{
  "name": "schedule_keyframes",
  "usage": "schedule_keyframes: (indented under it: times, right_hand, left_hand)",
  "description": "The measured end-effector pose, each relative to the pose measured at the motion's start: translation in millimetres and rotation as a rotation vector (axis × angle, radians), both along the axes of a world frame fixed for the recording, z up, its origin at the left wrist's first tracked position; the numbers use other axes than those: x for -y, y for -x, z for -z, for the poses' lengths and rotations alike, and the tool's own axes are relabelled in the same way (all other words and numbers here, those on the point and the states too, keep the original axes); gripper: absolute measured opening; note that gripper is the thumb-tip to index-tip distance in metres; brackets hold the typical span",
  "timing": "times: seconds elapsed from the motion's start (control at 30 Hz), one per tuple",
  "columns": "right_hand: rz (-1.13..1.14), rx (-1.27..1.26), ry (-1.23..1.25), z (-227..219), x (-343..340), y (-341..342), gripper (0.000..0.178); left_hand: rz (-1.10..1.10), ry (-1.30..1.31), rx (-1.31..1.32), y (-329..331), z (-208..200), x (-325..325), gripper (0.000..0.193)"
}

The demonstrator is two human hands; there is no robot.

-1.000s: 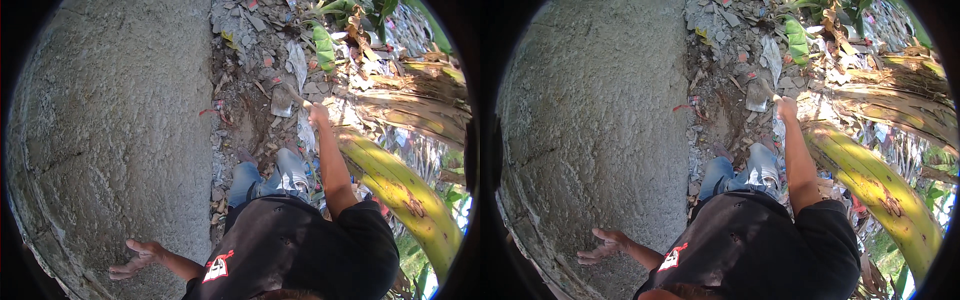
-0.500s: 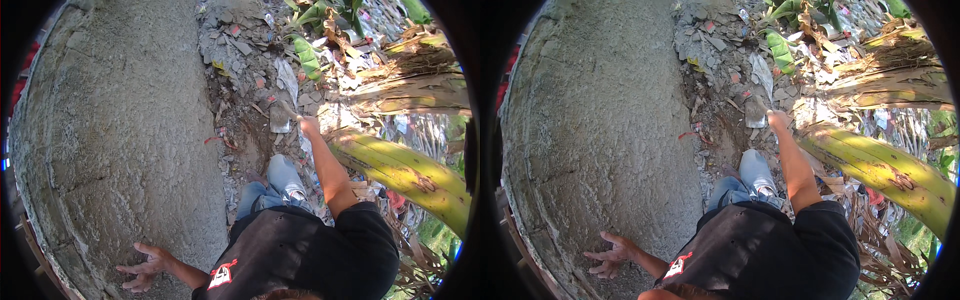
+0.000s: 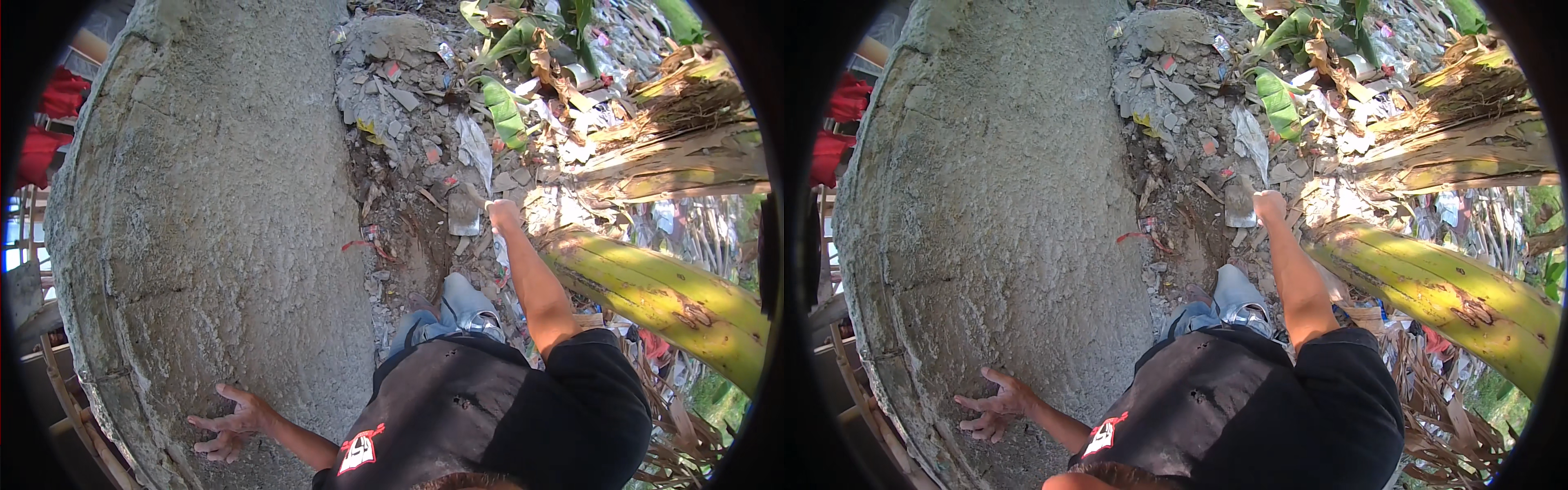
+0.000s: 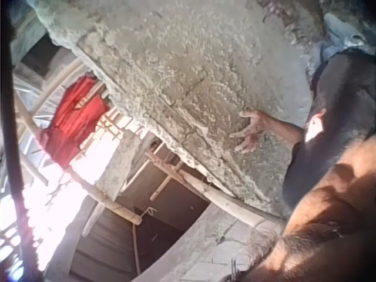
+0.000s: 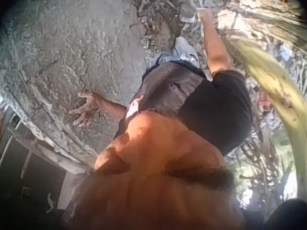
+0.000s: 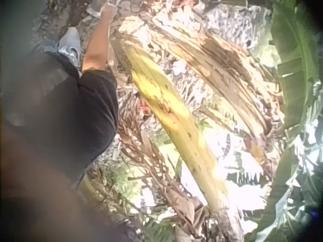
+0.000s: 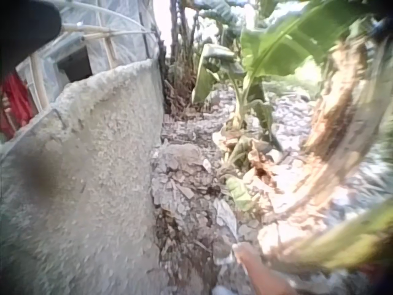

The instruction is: The person clears debris and banana leaves by hand, then digs into the ground and chops banana plant roots using a hoe.

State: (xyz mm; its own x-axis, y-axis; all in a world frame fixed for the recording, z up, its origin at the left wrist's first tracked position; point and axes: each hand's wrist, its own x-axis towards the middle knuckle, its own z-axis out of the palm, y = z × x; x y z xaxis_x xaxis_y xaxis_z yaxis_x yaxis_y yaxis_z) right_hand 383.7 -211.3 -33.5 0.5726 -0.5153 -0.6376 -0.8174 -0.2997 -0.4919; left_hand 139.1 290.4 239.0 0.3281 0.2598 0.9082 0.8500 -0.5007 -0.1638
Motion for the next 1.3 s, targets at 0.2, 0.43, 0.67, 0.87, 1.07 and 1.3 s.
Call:
schedule_keyframes:
  times: [0.2, 0.43, 0.67, 0.87, 1.07, 1.3]
  right_hand:
    - [0.041, 0.097, -0.039, 31.1, 35.2, -6.2, 0.026]
    - [-0.038, 0.061, -0.058, 16.5, 40.8, -15.5, 0.02]
    - [0.029, 0.04, -0.086, 9.0, 59.4, -14.9, 0.03]
    - [0.071, 0.046, -0.139, 23.5, 70.8, -12.0, 0.025]
    - [-0.084, -0.021, 0.0, 44.9, 79.7, -8.9, 0.029]
    - [-0.17, -0.045, 0.098, 36.0, 70.8, -10.4, 0.029]
  left_hand:
    - [-0.007, 0.014, -0.007, -2.5, -6.5, 12.6, 0.08]
    - [0.418, -0.108, 0.172, -31.2, -83.4, 50.9, 0.07]
    - [0.441, -0.189, 0.225, -75.7, -189.1, 48.0, 0.054]
    - [0.293, -0.036, 0.084, -123.8, -193.2, 21.3, 0.067]
    - [-0.024, -0.17, -0.05, -137.2, -170.1, -23.0, 0.065]
    - [-0.1, -0.225, -0.086, -137.3, -173.3, -27.7, 0.06]
